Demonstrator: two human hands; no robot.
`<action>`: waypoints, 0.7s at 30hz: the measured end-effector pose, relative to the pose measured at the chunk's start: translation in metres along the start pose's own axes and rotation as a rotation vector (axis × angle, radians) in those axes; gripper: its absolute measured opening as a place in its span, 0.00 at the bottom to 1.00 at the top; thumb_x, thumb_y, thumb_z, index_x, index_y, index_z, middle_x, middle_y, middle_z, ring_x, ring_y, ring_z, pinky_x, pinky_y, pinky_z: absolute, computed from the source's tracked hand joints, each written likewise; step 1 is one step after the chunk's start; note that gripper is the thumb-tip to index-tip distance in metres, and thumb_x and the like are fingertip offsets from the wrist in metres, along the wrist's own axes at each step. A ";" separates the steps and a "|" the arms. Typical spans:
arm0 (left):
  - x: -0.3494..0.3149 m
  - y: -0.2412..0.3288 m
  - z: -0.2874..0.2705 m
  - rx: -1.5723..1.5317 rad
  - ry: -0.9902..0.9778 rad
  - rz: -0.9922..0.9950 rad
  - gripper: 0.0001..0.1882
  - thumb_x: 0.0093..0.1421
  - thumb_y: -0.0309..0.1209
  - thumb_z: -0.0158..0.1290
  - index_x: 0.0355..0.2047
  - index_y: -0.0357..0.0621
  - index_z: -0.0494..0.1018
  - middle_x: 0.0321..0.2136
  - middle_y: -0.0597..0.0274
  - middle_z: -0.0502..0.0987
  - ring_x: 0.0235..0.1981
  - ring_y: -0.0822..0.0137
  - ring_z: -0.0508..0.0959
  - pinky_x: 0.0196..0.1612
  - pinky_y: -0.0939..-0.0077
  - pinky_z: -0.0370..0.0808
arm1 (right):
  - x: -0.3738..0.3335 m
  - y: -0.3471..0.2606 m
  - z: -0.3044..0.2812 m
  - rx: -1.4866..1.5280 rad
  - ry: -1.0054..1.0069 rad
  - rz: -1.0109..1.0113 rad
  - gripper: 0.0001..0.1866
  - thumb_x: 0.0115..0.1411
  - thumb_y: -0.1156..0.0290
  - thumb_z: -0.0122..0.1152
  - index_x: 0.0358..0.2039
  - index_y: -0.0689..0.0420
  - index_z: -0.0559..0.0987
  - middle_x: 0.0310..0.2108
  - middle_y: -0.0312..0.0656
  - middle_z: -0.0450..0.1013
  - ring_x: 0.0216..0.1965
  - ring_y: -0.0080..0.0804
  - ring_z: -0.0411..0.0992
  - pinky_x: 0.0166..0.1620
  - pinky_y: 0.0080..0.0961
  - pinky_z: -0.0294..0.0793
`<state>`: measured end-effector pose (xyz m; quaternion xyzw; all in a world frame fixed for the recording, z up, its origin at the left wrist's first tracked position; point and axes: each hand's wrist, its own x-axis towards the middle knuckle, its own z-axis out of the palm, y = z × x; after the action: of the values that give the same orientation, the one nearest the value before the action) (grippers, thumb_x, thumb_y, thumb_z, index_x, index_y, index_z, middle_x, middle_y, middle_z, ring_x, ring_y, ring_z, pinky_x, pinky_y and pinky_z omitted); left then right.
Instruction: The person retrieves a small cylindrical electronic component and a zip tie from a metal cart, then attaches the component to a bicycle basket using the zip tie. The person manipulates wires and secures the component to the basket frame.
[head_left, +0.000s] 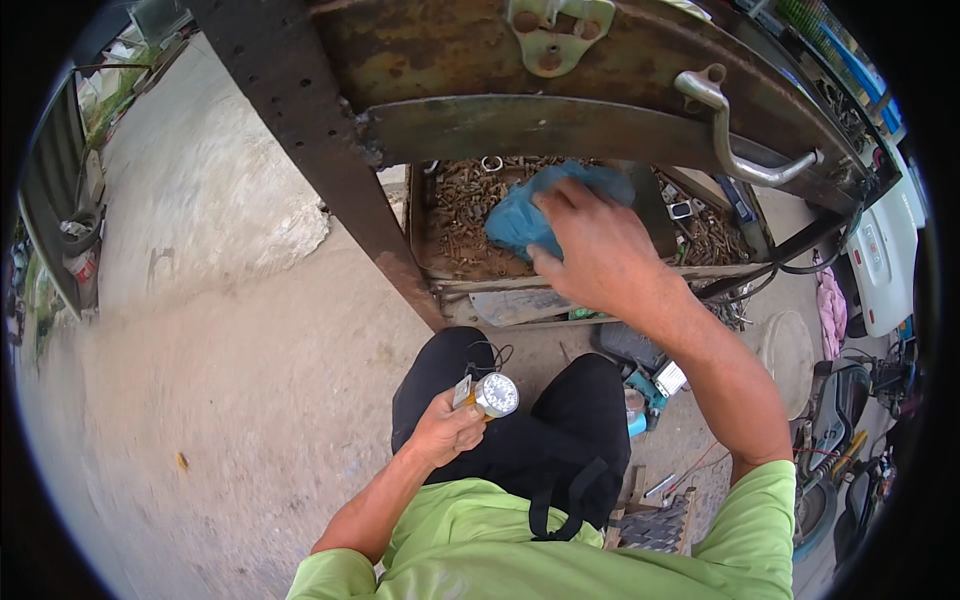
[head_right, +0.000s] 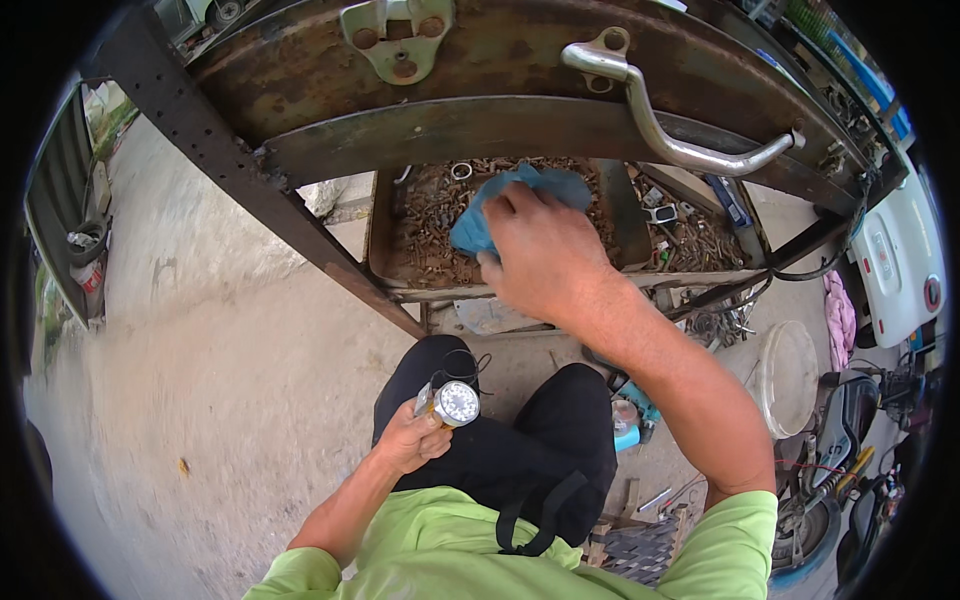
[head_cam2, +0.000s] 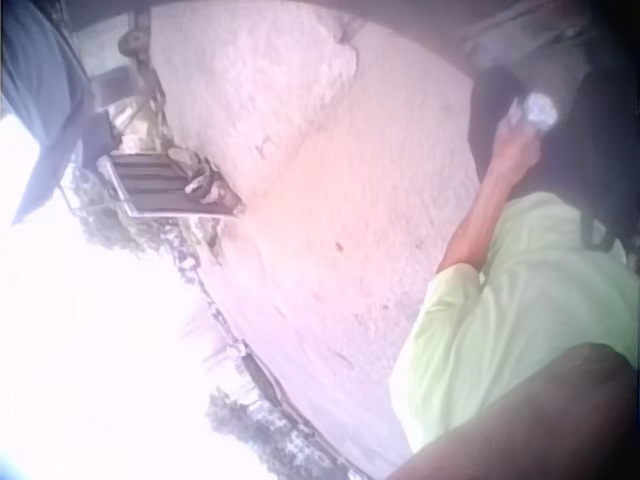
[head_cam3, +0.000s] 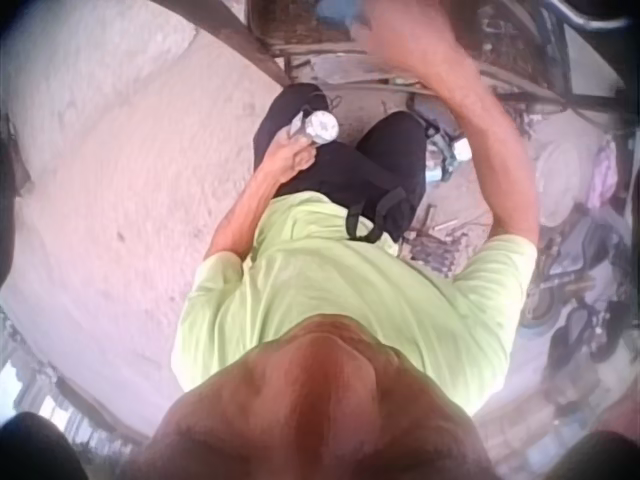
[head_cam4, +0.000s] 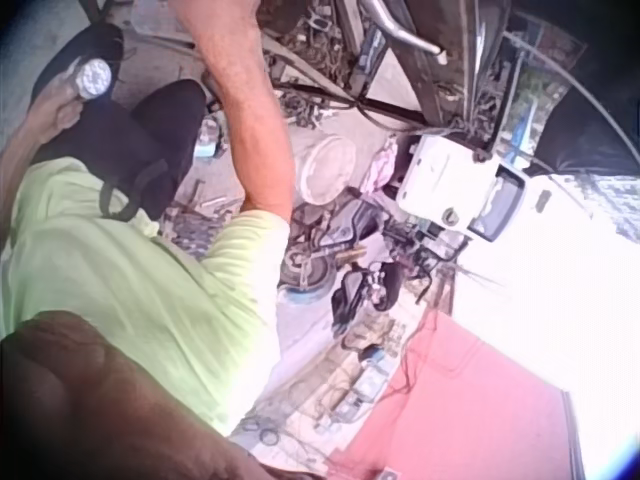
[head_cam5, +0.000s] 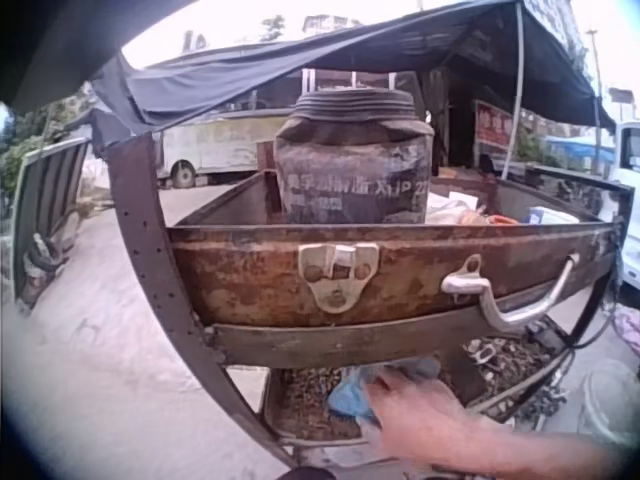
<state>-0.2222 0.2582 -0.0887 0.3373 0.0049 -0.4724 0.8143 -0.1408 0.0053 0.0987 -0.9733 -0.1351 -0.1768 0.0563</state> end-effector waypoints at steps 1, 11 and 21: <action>-0.001 -0.001 -0.002 -0.002 -0.003 0.002 0.21 0.57 0.44 0.64 0.37 0.43 0.68 0.14 0.73 0.60 0.12 0.80 0.57 0.17 0.81 0.54 | 0.003 0.001 -0.003 -0.007 -0.155 0.074 0.14 0.52 0.66 0.62 0.35 0.64 0.76 0.40 0.55 0.74 0.39 0.52 0.76 0.42 0.42 0.77; -0.007 -0.005 -0.018 -0.067 0.013 0.013 0.21 0.59 0.39 0.63 0.43 0.40 0.67 0.15 0.75 0.61 0.12 0.82 0.58 0.16 0.84 0.55 | 0.023 0.023 -0.004 0.583 -0.376 -0.025 0.17 0.52 0.61 0.59 0.31 0.64 0.76 0.31 0.54 0.73 0.37 0.54 0.72 0.43 0.44 0.70; -0.007 -0.002 -0.019 -0.025 0.050 -0.031 0.21 0.58 0.46 0.63 0.37 0.43 0.69 0.13 0.74 0.60 0.12 0.80 0.57 0.17 0.81 0.53 | 0.007 0.064 0.030 0.125 -0.395 0.105 0.08 0.56 0.73 0.53 0.29 0.63 0.78 0.34 0.54 0.75 0.40 0.53 0.73 0.45 0.47 0.70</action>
<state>-0.2221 0.2735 -0.1017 0.3385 0.0364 -0.4762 0.8108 -0.1063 -0.0495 0.0693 -0.9894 -0.1035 0.0290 0.0981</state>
